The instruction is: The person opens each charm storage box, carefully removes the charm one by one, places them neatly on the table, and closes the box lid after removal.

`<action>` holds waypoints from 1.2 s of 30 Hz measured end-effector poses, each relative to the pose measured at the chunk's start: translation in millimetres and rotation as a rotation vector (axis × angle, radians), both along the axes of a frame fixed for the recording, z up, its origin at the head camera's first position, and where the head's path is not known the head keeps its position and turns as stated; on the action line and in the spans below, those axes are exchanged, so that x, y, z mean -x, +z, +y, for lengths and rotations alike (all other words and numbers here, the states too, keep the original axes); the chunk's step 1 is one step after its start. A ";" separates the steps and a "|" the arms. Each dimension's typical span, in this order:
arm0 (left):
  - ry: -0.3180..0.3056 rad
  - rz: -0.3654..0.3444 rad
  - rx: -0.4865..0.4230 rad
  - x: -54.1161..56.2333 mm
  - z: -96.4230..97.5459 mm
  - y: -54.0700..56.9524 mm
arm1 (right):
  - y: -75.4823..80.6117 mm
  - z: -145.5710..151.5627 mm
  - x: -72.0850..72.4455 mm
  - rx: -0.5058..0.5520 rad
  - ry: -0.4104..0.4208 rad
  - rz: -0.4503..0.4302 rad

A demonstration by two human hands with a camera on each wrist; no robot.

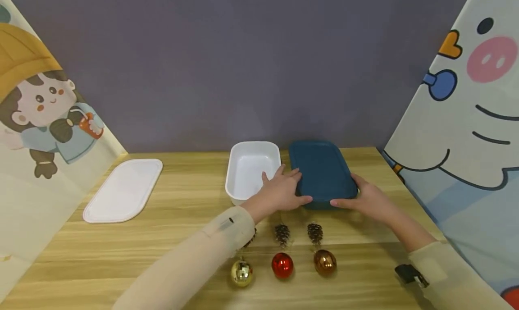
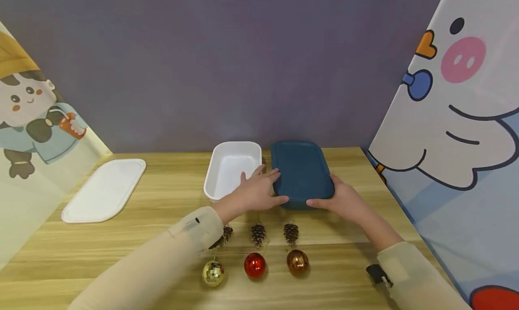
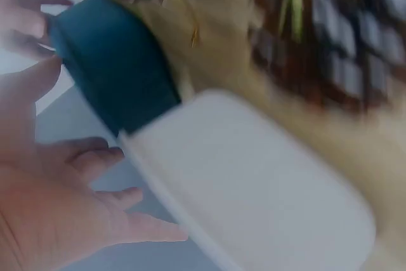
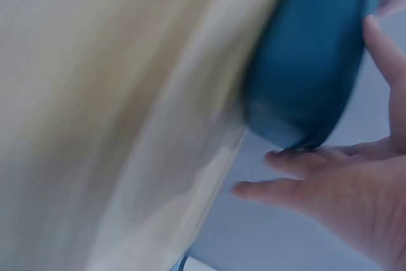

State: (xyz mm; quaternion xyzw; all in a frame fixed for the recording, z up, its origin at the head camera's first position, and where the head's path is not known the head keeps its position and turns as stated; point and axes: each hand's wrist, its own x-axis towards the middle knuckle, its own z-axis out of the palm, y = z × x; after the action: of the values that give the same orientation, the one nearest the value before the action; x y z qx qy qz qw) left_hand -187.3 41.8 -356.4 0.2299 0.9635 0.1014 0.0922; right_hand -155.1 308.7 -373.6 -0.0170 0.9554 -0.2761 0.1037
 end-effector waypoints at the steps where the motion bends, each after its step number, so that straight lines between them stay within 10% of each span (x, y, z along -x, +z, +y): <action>1: 0.003 0.005 -0.007 1.6 -2.6 3.2 | 1.8 -0.6 1.3 0.016 -0.003 0.003; 8: 0.069 0.057 -0.059 19.1 -46.1 35.4 | 33.0 -18.6 18.7 0.008 0.027 0.110; 17: 0.110 0.089 -0.143 30.9 -121.2 48.3 | 63.2 -81.4 35.7 0.003 0.155 0.135; 36: 0.249 0.087 -0.116 9.7 -295.4 60.9 | 80.3 -215.3 55.2 0.004 0.384 0.140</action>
State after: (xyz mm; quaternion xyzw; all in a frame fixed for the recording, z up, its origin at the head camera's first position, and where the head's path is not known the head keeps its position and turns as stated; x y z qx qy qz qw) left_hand -196.9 -253.6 -295.5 0.1176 0.9802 0.1575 0.0238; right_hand -210.2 93.4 -293.3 -0.2184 0.9388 -0.2513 0.0879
